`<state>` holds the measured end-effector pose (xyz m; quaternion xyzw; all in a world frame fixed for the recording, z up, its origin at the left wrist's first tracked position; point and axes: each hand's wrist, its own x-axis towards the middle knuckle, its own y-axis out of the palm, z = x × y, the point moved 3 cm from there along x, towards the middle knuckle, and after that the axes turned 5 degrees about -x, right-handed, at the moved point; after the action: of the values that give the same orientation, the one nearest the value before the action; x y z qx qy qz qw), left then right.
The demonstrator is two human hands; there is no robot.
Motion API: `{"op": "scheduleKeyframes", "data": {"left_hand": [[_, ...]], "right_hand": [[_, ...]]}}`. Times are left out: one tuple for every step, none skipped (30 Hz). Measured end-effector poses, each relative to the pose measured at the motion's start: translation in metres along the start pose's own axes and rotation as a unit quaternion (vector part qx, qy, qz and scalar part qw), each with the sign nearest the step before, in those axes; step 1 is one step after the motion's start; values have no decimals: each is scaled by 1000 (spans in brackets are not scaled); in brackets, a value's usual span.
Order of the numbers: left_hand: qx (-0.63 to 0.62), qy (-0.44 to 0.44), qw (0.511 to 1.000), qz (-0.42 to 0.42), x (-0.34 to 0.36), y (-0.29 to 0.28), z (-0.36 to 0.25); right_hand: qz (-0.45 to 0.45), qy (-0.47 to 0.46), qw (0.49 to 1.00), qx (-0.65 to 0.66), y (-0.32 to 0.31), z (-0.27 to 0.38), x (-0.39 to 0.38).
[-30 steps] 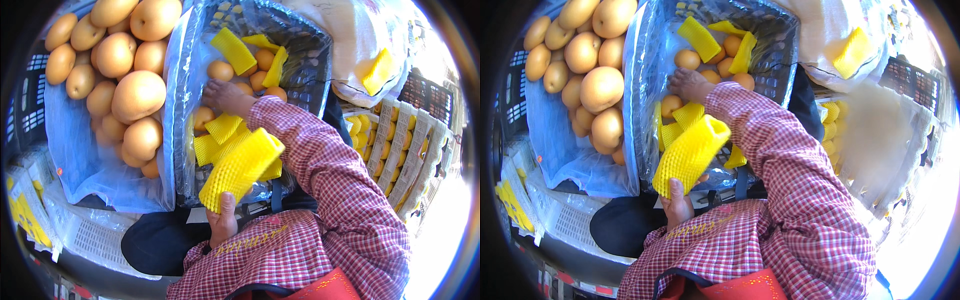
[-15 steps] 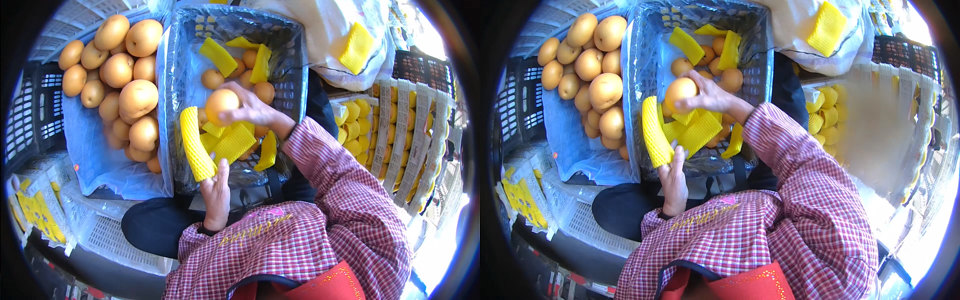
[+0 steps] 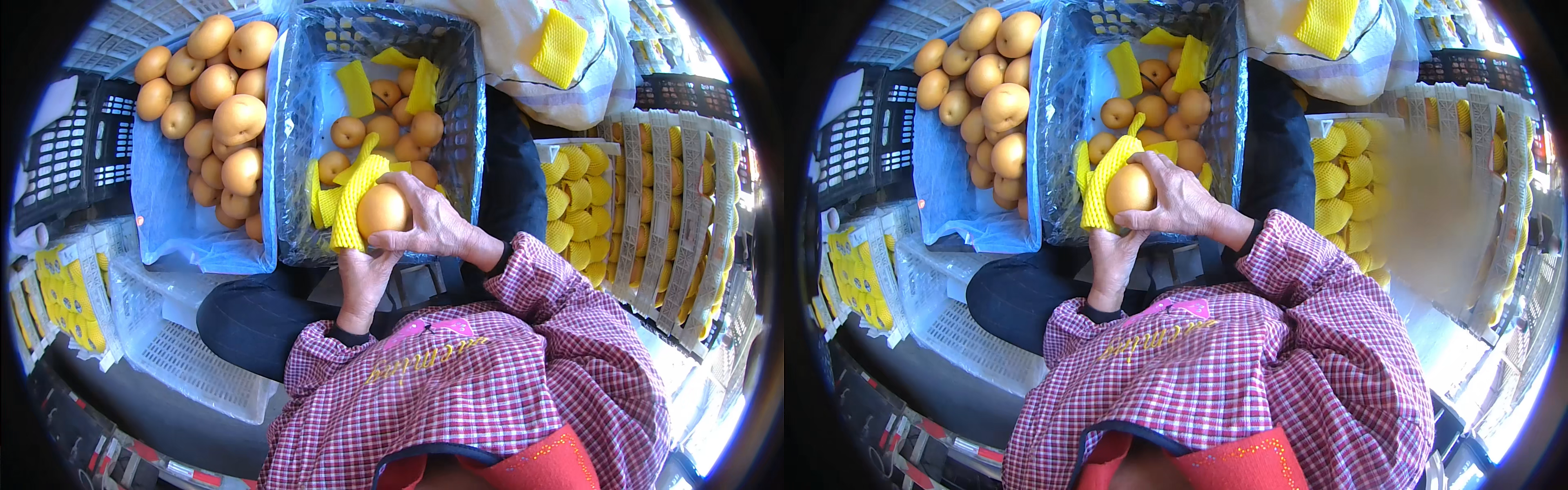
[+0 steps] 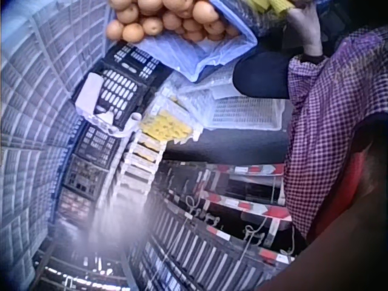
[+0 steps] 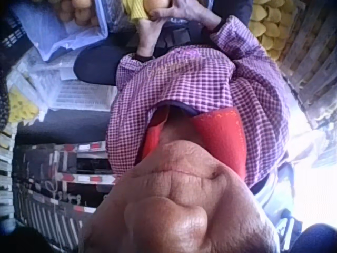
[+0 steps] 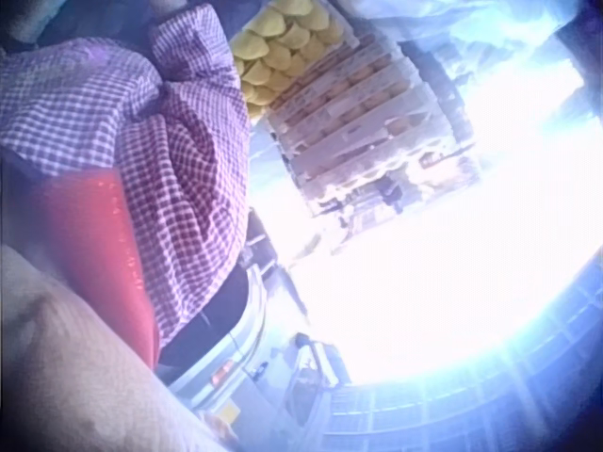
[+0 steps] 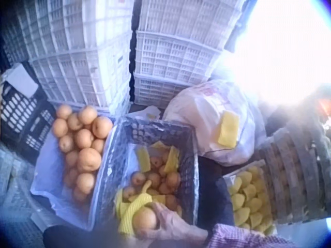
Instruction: The person sits on the ground and repeatedly picks up round yellow fruits, wraps each one in a yellow foam net, and places it into a white tray. The person then applies round blue stickers to the top of each wrapped fruit in the tray.
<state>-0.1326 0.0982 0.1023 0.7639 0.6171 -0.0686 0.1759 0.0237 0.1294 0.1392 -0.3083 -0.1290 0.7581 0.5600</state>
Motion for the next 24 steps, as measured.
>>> {"op": "scheduleKeyframes", "data": {"left_hand": [[-1, 6, 1000, 6, 0, 0, -5], [-1, 11, 1000, 13, -1, 1, -7], [-11, 6, 1000, 16, -3, 2, -7], [-21, 0, 1000, 19, -5, 4, -7], [-31, -6, 999, 22, -6, 5, -8], [-38, -9, 999, 21, -6, 6, -10], [-48, -15, 999, 18, -7, 8, -13], [-53, -23, 998, 18, -8, 10, -22], [-131, -55, 988, 61, -8, 10, -32], [-228, -118, 964, 65, -14, 12, -27], [-319, -183, 927, 73, -17, 17, -25], [-325, -188, 920, 110, -19, 22, -26], [-346, -196, 905, 152, -22, 27, -32], [-366, -205, 887, 193, -26, 33, -39], [-386, -214, 867, 234, -30, 39, -44], [-422, -227, 837, 264, -35, 46, -43], [-406, -236, 839, 277, -41, 51, -42], [-389, -244, 840, 289, -48, 55, -42], [-373, -247, 844, 297, -52, 57, -40], [-344, -235, 863, 285, -59, 60, -39], [-314, -222, 882, 273, -65, 62, -38], [-312, -232, 878, 281, -72, 64, -38], [-311, -242, 871, 292, -78, 69, -38], [-304, -231, 881, 278, -84, 70, -28]], "right_hand": [[-2, 4, 1000, 5, -1, 2, -4], [-16, 6, 1000, -5, -3, 4, -8], [-30, 8, 999, -16, -6, 7, -14], [-44, 10, 999, -26, -9, 9, -18], [-47, 11, 999, -14, -11, 11, -21], [-50, 13, 999, -2, -14, 12, -25], [-50, 15, 999, 10, -13, 11, -31], [-52, -9, 996, 70, -20, 9, -33], [-42, 109, 954, 277, -27, 5, -48], [-110, 111, 922, 353, -34, -5, -55], [-183, 112, 878, 427, -40, -22, -61], [-232, 114, 842, 473, -39, -39, -66], [-175, 193, 826, 500, -33, -40, -68], [-121, 196, 827, 512, -19, -35, -72], [-40, 154, 795, 585, -8, -29, -80], [56, 69, 715, 693, -3, -20, -85], [119, 1, 640, 759, 0, -14, -92], [143, -35, 598, 787, 0, -17, -101], [104, -27, 595, 797, 2, -26, -109], [61, -20, 590, 805, 3, -32, -118], [-43, 15, 614, 788, 0, -40, -134], [-48, 33, 633, 772, -17, -48, -145], [-74, 11, 660, 748, -28, -54, -156], [-101, -9, 685, 722, -38, -60, -167]]}}
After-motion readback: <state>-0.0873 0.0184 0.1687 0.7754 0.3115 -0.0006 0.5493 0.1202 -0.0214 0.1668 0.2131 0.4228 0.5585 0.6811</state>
